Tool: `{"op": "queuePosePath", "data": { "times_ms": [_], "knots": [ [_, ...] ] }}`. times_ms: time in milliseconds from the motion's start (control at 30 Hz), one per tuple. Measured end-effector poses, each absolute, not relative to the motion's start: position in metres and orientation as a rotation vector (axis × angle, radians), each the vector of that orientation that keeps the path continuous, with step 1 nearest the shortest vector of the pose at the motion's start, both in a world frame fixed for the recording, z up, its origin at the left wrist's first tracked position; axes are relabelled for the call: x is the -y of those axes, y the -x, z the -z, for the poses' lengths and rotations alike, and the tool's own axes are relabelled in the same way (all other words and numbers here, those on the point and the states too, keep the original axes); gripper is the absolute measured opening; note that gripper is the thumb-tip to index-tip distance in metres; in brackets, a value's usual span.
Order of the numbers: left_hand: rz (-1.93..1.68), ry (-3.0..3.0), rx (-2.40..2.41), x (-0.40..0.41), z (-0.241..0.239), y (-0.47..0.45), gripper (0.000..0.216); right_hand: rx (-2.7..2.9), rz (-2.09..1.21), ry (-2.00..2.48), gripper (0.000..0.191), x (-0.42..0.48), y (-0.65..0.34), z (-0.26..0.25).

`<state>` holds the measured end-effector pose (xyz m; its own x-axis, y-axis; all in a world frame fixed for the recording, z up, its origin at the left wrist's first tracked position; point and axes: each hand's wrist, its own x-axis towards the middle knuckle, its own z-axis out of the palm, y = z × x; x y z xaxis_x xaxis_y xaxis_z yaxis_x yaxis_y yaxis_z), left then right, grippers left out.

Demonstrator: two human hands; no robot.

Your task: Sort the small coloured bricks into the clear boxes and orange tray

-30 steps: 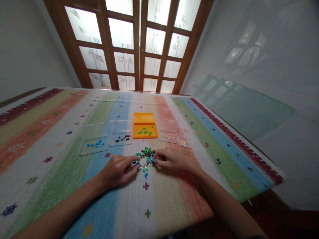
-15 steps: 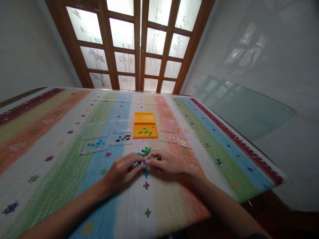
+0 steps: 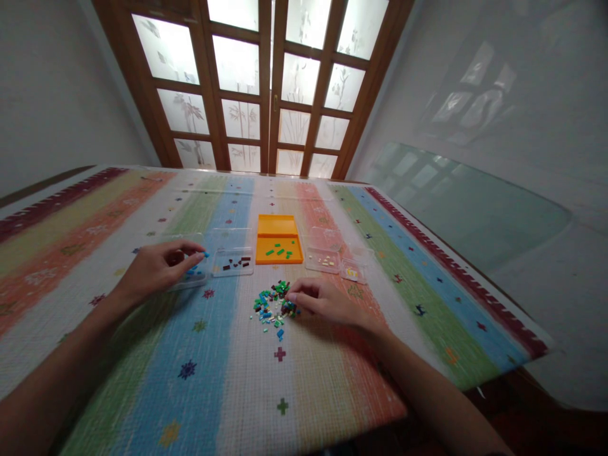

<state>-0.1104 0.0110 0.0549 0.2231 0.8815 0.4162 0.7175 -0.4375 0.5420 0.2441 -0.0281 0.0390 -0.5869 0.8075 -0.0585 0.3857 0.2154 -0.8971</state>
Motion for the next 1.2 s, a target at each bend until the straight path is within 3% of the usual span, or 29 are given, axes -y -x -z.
{"op": "queuePosePath", "data": {
  "times_ms": [300,767,967,1200],
  "knots": [
    [-0.486,-2.165,-1.691,-0.024,-0.046,0.130,0.045,2.142,-1.302,1.091,0.022,0.030,-0.244,-0.037],
    [-0.684,-2.145,-1.842,-0.013,-0.051,0.108,0.034,2.180,-1.235,1.096,0.022,0.031,-0.245,-0.034],
    [-0.827,-2.339,-1.352,0.009,-0.047,0.073,0.032,2.182,-1.216,1.090,0.021,0.031,-0.243,-0.032],
    [-0.624,-2.423,-0.994,0.037,-0.019,0.024,0.024,2.172,-1.206,1.086,0.020,0.030,-0.244,-0.030]
  ]
}}
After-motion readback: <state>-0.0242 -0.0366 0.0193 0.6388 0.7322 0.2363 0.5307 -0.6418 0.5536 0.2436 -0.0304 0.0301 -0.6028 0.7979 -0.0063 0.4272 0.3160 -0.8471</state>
